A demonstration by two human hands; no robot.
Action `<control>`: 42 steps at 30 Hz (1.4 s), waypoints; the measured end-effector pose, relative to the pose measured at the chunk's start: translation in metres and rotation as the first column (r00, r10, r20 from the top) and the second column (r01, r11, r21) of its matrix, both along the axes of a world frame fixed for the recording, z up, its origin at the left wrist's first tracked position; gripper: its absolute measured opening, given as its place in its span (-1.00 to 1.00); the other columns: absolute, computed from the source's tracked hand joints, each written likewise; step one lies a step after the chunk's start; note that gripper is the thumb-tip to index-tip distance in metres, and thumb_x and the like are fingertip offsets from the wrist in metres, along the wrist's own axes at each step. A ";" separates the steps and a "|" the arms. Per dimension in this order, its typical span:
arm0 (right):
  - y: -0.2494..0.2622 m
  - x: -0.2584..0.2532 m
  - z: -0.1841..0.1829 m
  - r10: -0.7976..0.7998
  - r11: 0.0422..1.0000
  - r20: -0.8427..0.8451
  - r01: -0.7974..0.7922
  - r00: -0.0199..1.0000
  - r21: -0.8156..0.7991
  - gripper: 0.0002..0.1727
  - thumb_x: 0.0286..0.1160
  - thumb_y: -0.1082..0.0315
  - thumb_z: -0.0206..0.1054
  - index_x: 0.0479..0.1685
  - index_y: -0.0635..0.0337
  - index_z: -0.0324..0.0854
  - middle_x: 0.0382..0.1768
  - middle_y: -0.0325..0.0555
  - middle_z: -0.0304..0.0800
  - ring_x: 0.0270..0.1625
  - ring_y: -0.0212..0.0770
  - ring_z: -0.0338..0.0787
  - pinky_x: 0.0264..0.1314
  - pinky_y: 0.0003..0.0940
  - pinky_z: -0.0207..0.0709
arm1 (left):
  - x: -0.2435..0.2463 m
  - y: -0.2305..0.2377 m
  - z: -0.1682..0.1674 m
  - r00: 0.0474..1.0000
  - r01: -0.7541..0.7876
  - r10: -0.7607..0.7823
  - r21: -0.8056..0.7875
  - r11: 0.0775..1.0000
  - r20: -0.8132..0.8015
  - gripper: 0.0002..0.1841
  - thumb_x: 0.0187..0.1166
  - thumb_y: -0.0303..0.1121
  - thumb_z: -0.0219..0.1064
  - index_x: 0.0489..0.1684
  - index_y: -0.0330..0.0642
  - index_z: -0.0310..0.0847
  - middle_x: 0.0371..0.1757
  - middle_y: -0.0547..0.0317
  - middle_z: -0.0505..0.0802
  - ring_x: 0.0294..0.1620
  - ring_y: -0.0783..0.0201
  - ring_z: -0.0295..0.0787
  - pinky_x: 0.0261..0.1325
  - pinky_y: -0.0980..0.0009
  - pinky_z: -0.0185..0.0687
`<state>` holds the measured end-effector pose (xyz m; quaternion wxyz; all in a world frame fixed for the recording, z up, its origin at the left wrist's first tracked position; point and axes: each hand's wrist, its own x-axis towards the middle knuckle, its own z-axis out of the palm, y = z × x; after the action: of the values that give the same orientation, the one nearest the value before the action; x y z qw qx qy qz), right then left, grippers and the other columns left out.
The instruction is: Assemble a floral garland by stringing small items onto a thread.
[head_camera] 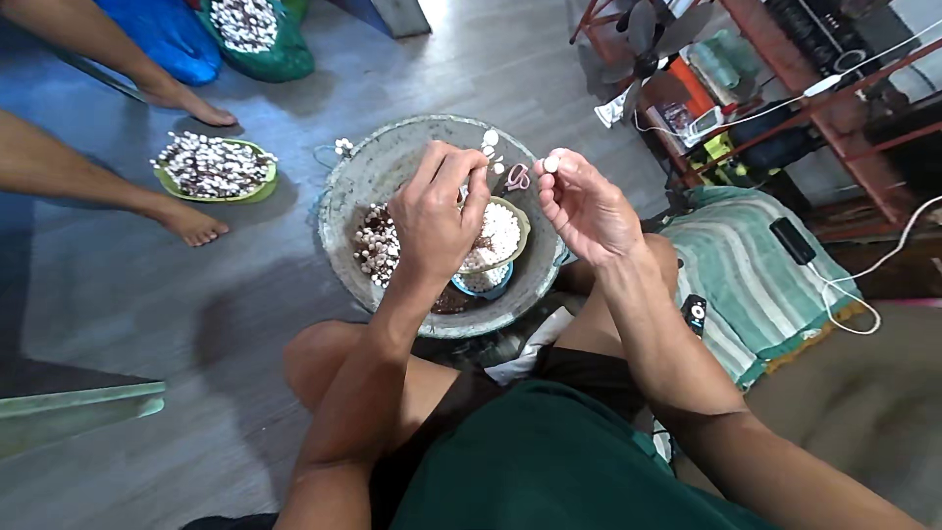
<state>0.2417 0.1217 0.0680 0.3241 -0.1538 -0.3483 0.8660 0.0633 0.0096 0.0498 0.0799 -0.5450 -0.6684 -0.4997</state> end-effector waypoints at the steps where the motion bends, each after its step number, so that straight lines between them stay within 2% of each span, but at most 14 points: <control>1: 0.001 0.000 -0.001 0.005 1.000 -0.006 -0.005 1.000 -0.014 -0.85 0.71 0.44 0.22 0.01 0.28 0.67 -0.08 0.03 0.84 -0.14 -0.30 0.87 0.00 -0.51 0.77 | 0.001 0.000 0.000 1.000 0.000 0.000 -0.004 1.000 -0.005 -0.82 0.69 -0.32 0.30 -0.04 -0.11 0.85 -0.08 0.14 0.82 -0.32 0.35 0.71 -0.37 0.42 0.59; 5: 0.004 0.000 -0.004 0.023 0.999 -0.034 -0.024 0.999 -0.031 -0.84 0.70 0.42 0.21 -0.03 0.27 0.68 -0.11 -0.02 0.82 -0.14 -0.32 0.84 0.03 -0.53 0.74 | 0.003 0.001 -0.002 1.000 0.011 -0.011 -0.009 1.000 -0.015 -0.82 0.69 -0.32 0.31 -0.04 -0.10 0.85 -0.11 0.15 0.81 -0.33 0.35 0.68 -0.37 0.42 0.57; 9: 0.005 0.002 -0.007 0.005 1.000 -0.040 -0.006 0.999 -0.027 -0.76 0.67 0.53 0.18 0.18 0.26 0.64 0.02 0.06 0.82 -0.08 -0.24 0.86 0.10 -0.45 0.76 | 0.002 0.001 -0.002 1.000 0.007 -0.007 -0.008 1.000 -0.014 -0.83 0.69 -0.33 0.31 -0.05 -0.11 0.85 -0.10 0.15 0.82 -0.28 0.34 0.72 -0.32 0.40 0.60; 12: 0.004 0.005 -0.006 -0.009 0.998 -0.007 0.010 1.000 0.055 -0.71 0.63 0.55 0.20 0.23 0.28 0.68 0.05 0.04 0.83 -0.06 -0.25 0.86 0.09 -0.42 0.78 | 0.000 0.001 -0.002 1.000 0.008 -0.008 -0.006 1.000 -0.010 -0.83 0.68 -0.32 0.31 -0.05 -0.11 0.85 -0.11 0.14 0.82 -0.29 0.33 0.71 -0.35 0.40 0.59; 16: 0.002 0.008 -0.004 -0.016 0.999 -0.036 0.018 0.999 0.043 -0.72 0.62 0.57 0.19 0.18 0.32 0.69 -0.03 0.04 0.84 -0.03 -0.21 0.87 0.18 -0.36 0.78 | 0.000 0.002 -0.004 1.000 0.010 -0.010 -0.008 1.000 -0.020 -0.82 0.69 -0.32 0.31 -0.04 -0.11 0.85 -0.12 0.13 0.82 -0.32 0.33 0.70 -0.38 0.41 0.57; 18: -0.001 0.010 -0.004 -0.020 1.000 -0.044 0.020 0.999 0.016 -0.77 0.65 0.54 0.20 0.14 0.30 0.70 -0.06 0.02 0.84 -0.05 -0.23 0.87 0.15 -0.40 0.77 | 0.001 0.002 -0.004 1.000 0.018 -0.018 -0.009 1.000 -0.020 -0.83 0.68 -0.34 0.31 -0.05 -0.11 0.84 -0.13 0.14 0.82 -0.32 0.33 0.70 -0.38 0.40 0.57; 21: -0.010 0.022 -0.012 -0.027 0.997 -0.010 0.028 1.000 0.068 -0.74 0.76 0.41 0.14 0.26 0.22 0.63 0.09 -0.02 0.79 0.02 -0.28 0.84 0.13 -0.46 0.75 | 0.003 0.002 -0.003 0.999 0.036 -0.036 -0.013 0.999 -0.011 -0.84 0.67 -0.35 0.32 -0.06 -0.12 0.85 -0.12 0.15 0.82 -0.27 0.33 0.72 -0.32 0.41 0.61; 23: -0.011 0.024 -0.014 -0.037 0.997 -0.005 0.037 0.999 0.070 -0.74 0.77 0.39 0.13 0.26 0.20 0.63 0.10 -0.01 0.78 0.00 -0.29 0.83 0.09 -0.48 0.74 | 0.004 0.001 -0.004 0.999 0.041 -0.041 -0.014 0.999 -0.012 -0.84 0.67 -0.34 0.32 -0.05 -0.11 0.85 -0.12 0.15 0.81 -0.31 0.35 0.70 -0.36 0.43 0.58; 25: -0.006 0.020 -0.012 -0.025 0.999 -0.023 0.026 0.999 0.042 -0.73 0.77 0.43 0.12 0.30 0.17 0.60 0.10 0.01 0.78 -0.02 -0.28 0.83 0.10 -0.47 0.73 | 0.003 0.001 -0.004 0.999 0.047 -0.047 -0.019 0.999 -0.011 -0.83 0.68 -0.34 0.31 -0.05 -0.11 0.85 -0.12 0.15 0.81 -0.34 0.35 0.68 -0.38 0.43 0.56; 28: 0.000 0.012 -0.007 -0.018 1.000 -0.053 0.018 0.998 -0.001 -0.72 0.68 0.53 0.14 0.24 0.25 0.64 0.03 0.07 0.81 -0.05 -0.21 0.85 0.12 -0.40 0.75 | 0.003 0.001 -0.004 0.999 0.043 -0.044 -0.009 0.999 -0.008 -0.83 0.68 -0.34 0.32 -0.04 -0.13 0.85 -0.11 0.13 0.81 -0.36 0.35 0.68 -0.41 0.43 0.55; 31: -0.007 0.017 -0.003 -0.055 0.993 0.043 0.050 0.998 0.108 -0.70 0.67 0.48 0.21 0.30 0.24 0.64 0.10 0.02 0.79 0.00 -0.26 0.84 0.17 -0.41 0.74 | 0.004 0.000 -0.002 0.999 0.052 -0.052 0.000 0.999 -0.005 -0.83 0.69 -0.34 0.31 -0.05 -0.13 0.84 -0.11 0.12 0.81 -0.33 0.35 0.69 -0.39 0.45 0.56; 37: -0.018 0.013 0.005 -0.202 0.932 0.182 0.132 0.962 0.337 -0.77 0.64 0.47 0.33 0.18 0.23 0.72 0.08 0.01 0.85 -0.05 -0.26 0.88 0.14 -0.38 0.78 | 0.009 -0.001 -0.001 0.998 0.055 -0.055 0.006 0.998 -0.016 -0.83 0.68 -0.34 0.32 -0.05 -0.11 0.85 -0.09 0.12 0.83 -0.21 0.31 0.76 -0.26 0.38 0.66; 42: -0.005 0.000 -0.003 -0.292 0.842 0.165 0.172 0.942 0.511 -0.81 0.55 0.53 0.41 0.06 0.40 0.75 -0.15 0.05 0.89 -0.16 -0.17 0.89 0.07 -0.22 0.82 | 0.011 -0.002 0.001 0.998 0.051 -0.051 -0.009 0.999 -0.024 -0.83 0.69 -0.33 0.31 -0.04 -0.08 0.85 -0.09 0.13 0.83 -0.18 0.30 0.78 -0.26 0.34 0.67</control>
<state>0.2420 0.1166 0.0652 0.4119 -0.2099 -0.5704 0.6789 0.0743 0.0077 0.0508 0.0729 -0.5684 -0.6554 -0.4920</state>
